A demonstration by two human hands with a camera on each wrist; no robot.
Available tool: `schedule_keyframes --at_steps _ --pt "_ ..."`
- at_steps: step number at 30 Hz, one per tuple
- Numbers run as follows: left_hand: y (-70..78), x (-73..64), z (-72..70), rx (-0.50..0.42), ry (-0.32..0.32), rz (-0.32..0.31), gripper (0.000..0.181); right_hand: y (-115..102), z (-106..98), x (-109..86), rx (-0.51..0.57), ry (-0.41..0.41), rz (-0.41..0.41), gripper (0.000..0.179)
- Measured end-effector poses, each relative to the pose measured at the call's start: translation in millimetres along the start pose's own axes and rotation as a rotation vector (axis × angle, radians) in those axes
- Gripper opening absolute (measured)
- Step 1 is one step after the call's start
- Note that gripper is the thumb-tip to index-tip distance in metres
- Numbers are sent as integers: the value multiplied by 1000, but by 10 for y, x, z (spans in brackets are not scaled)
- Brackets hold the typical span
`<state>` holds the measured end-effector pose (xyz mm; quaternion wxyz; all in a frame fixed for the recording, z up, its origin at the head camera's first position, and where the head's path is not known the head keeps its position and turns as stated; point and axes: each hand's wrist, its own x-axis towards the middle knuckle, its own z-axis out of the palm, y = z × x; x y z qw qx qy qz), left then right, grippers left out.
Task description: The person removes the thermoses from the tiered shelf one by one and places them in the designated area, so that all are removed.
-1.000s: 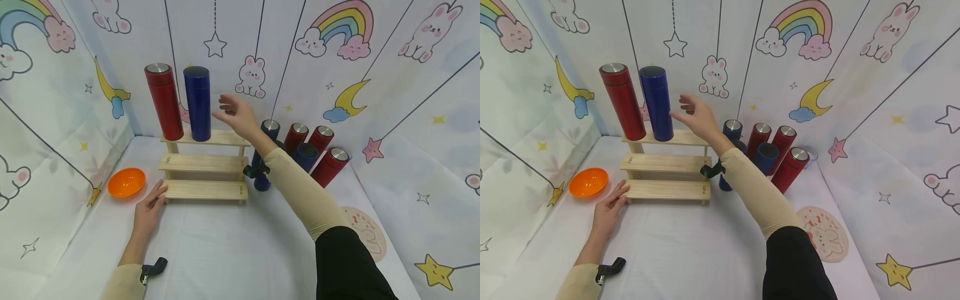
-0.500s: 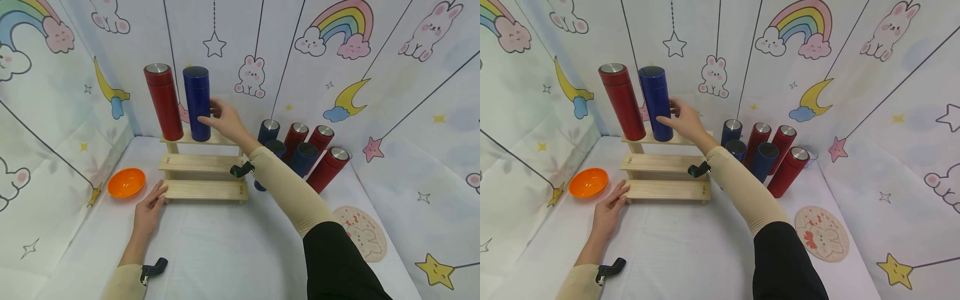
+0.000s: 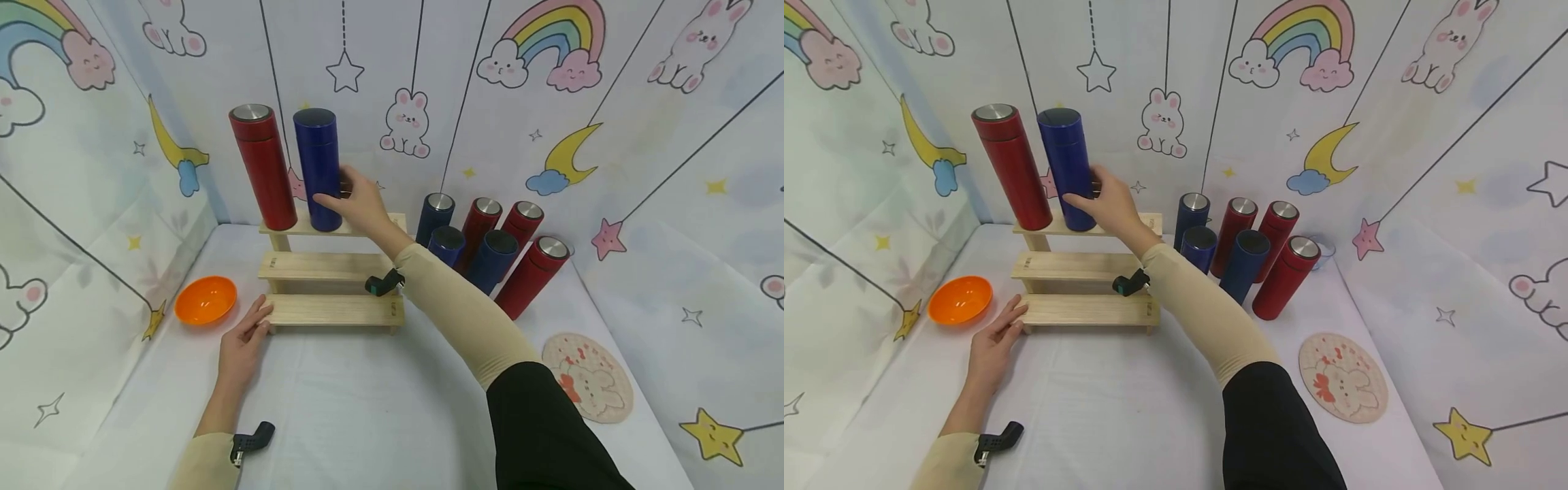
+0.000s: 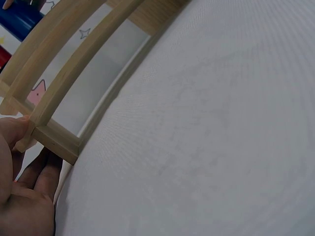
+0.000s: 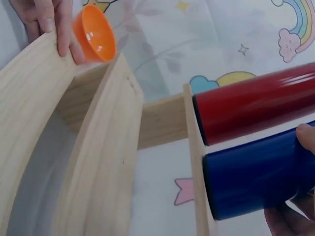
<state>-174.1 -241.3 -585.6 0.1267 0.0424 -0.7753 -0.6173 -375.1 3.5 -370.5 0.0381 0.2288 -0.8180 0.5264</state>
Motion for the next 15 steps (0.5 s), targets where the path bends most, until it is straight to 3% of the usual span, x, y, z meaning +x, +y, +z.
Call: schedule_keyframes --at_steps 7,15 --pt "-17 -14 9 30 2 -20 37 13 40 -68 -5 39 -16 69" --pt "-13 7 7 15 10 0 37 -106 -27 -247 3 76 -55 69"
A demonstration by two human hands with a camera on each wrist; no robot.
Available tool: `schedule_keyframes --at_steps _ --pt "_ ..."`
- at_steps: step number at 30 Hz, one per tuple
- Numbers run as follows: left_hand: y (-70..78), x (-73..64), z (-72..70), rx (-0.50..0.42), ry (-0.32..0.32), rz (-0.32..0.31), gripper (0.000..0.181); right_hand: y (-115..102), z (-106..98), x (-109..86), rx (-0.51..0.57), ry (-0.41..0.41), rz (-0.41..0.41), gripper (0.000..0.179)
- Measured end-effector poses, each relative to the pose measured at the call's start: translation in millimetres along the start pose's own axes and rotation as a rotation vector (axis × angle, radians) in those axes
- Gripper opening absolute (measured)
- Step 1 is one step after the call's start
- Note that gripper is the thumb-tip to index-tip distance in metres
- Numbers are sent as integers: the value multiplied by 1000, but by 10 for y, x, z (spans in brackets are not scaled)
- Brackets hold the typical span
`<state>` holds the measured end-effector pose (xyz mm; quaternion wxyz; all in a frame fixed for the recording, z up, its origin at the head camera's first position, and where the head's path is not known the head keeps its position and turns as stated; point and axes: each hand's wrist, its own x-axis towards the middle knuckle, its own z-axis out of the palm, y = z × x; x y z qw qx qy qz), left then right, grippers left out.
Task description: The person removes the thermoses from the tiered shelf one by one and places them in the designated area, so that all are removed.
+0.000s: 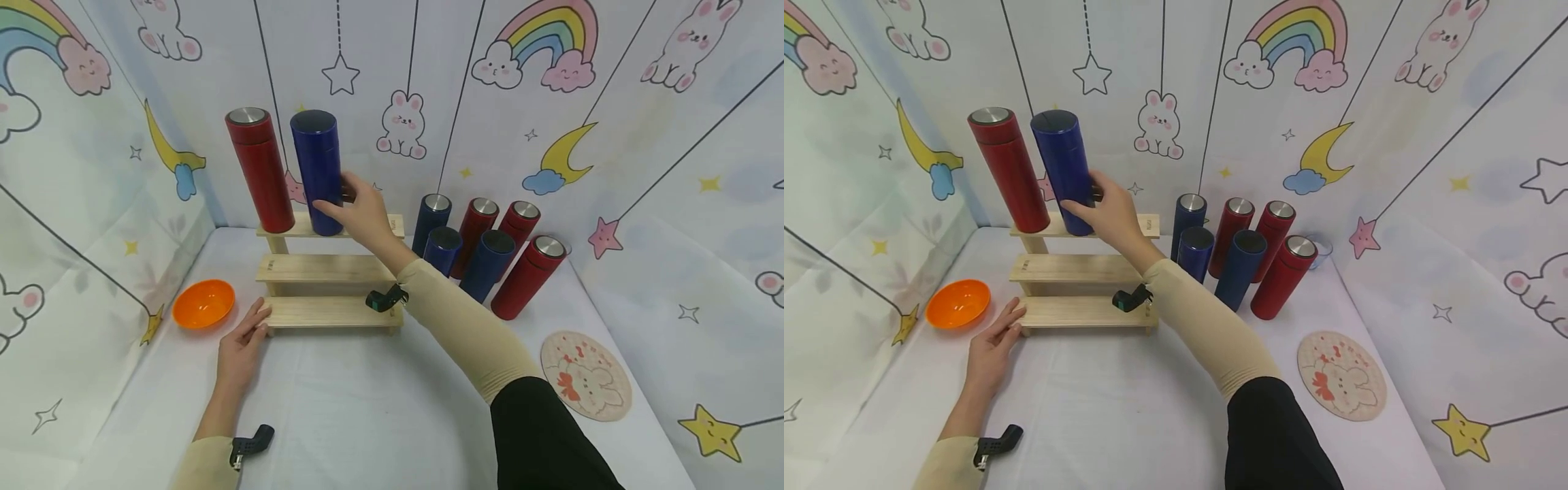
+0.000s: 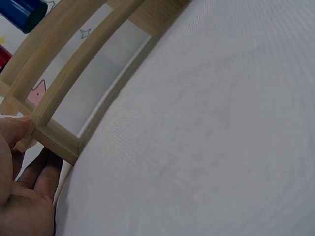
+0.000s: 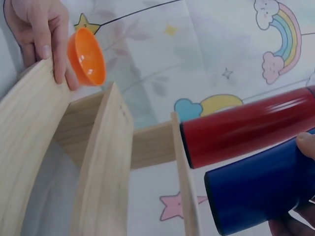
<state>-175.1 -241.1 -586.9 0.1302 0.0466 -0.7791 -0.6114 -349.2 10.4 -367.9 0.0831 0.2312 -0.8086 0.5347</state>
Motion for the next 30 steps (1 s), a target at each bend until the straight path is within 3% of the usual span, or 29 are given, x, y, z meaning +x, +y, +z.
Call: schedule_keyframes --at_steps 9,20,30 --pt "6 -2 -7 1 -2 9 37 -101 -151 -239 -17 43 -39 68" --pt "18 -27 -10 2 -3 6 37 -47 -432 -588 -5 52 -156 65" --pt "25 -25 -3 21 -11 21 38 78 -718 -961 -64 78 -140 64"
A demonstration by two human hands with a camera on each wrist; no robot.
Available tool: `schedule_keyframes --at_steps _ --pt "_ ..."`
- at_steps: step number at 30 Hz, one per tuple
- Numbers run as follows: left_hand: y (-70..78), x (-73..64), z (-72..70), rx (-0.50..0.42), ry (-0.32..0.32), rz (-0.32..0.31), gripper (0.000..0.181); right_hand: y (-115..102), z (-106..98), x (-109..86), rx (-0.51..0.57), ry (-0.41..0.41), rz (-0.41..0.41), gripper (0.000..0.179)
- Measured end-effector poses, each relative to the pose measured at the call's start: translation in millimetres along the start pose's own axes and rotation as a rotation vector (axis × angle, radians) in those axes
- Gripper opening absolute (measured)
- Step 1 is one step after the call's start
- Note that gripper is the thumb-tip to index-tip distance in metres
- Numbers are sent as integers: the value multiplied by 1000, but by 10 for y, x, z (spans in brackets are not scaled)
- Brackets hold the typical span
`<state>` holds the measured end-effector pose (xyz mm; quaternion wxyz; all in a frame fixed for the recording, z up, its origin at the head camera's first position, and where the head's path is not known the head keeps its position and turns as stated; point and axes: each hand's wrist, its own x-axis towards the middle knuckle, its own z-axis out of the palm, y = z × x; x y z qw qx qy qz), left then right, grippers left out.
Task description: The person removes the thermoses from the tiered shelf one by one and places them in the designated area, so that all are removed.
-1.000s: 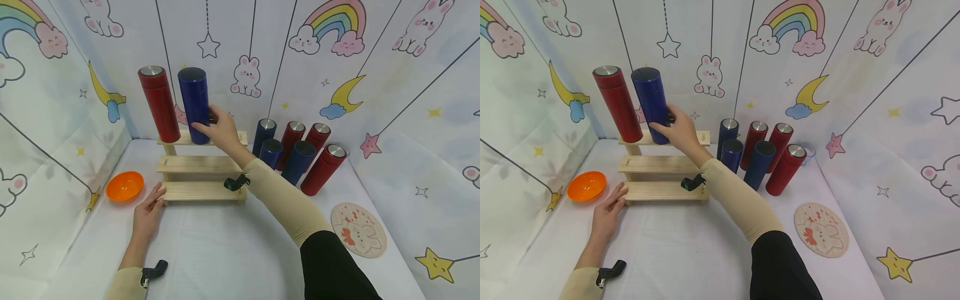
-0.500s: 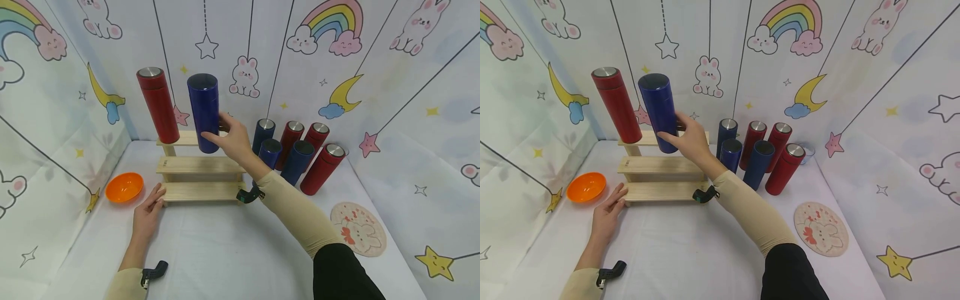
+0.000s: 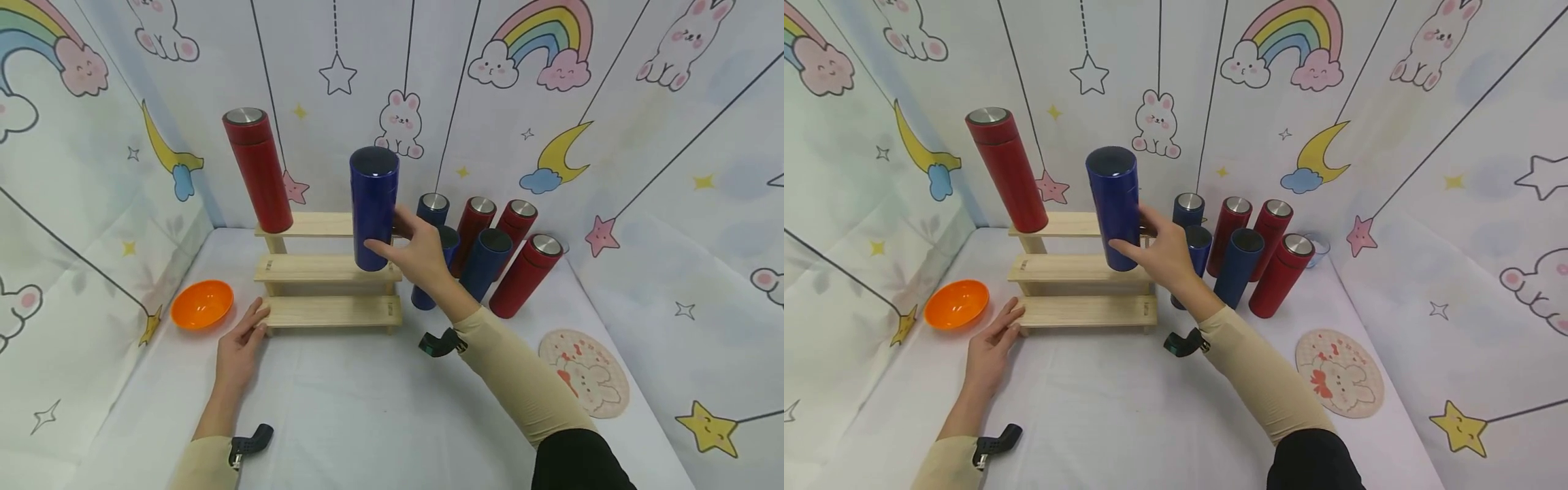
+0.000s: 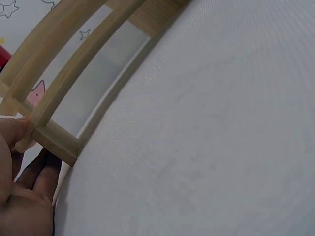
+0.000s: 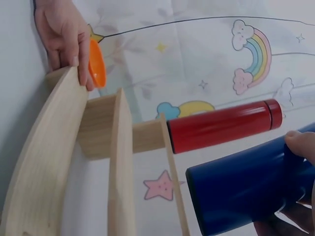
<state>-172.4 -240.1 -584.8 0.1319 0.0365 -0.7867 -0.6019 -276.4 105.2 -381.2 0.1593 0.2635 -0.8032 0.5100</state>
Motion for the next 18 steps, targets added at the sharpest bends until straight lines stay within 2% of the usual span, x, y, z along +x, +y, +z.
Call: schedule_keyframes --at_steps 7,14,18 --pt "13 -4 -6 -39 9 13 37 51 -154 -269 -25 15 15 67" --pt "-6 14 -5 11 2 -9 38 149 -332 -569 -27 31 79 67" --pt "0 14 5 9 3 -15 38 215 -413 -742 -48 35 130 69"
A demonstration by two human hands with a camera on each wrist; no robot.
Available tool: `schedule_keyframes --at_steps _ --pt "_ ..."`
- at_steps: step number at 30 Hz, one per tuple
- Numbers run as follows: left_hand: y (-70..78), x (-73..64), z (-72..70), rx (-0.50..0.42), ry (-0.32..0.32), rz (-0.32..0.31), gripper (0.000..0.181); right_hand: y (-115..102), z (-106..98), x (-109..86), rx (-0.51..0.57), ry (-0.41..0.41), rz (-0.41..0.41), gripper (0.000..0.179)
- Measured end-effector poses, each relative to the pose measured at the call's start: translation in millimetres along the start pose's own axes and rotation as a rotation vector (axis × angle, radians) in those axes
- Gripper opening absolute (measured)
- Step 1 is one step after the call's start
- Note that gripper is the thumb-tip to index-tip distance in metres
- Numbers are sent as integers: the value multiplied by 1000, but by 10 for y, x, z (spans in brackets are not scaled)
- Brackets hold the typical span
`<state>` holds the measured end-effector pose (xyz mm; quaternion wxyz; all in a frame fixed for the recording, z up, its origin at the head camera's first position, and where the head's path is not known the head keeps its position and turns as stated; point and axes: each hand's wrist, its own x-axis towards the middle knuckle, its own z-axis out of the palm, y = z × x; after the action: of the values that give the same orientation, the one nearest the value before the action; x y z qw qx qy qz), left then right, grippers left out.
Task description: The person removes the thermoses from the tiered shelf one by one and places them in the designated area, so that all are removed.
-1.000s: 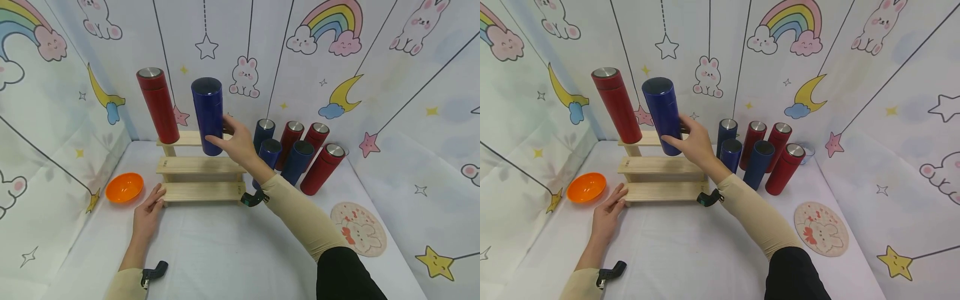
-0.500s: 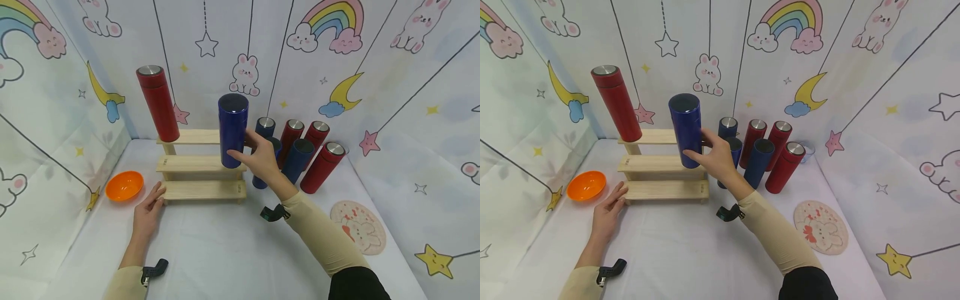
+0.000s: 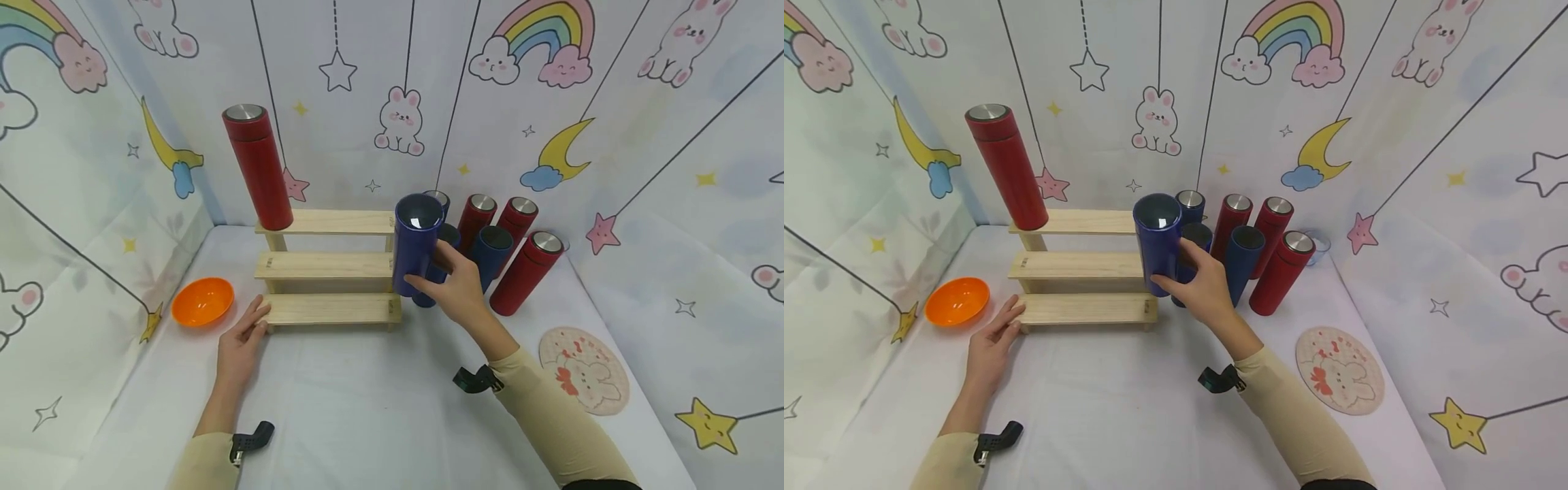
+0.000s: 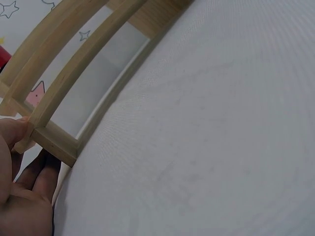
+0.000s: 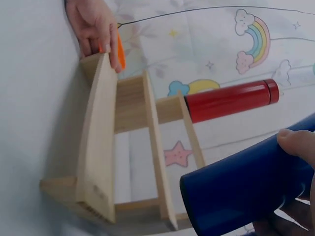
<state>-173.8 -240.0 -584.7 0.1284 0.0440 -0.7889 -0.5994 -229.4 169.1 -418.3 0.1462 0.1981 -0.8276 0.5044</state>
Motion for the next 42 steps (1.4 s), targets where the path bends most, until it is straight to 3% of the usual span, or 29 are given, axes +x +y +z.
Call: schedule_keyframes --at_steps 6,13,22,32,42 --pt "81 -15 16 -25 7 -11 38 154 -78 -198 10 20 48 70" --pt "16 12 6 10 9 -44 39 409 -105 -422 15 34 121 72" --pt "24 8 3 -11 6 -35 39 699 -57 -613 23 18 187 76" --pt "27 2 7 -5 0 -19 39 880 -6 -773 21 46 174 69" --pt "21 -7 15 -46 5 -2 38 985 -103 -893 -1 77 198 69"
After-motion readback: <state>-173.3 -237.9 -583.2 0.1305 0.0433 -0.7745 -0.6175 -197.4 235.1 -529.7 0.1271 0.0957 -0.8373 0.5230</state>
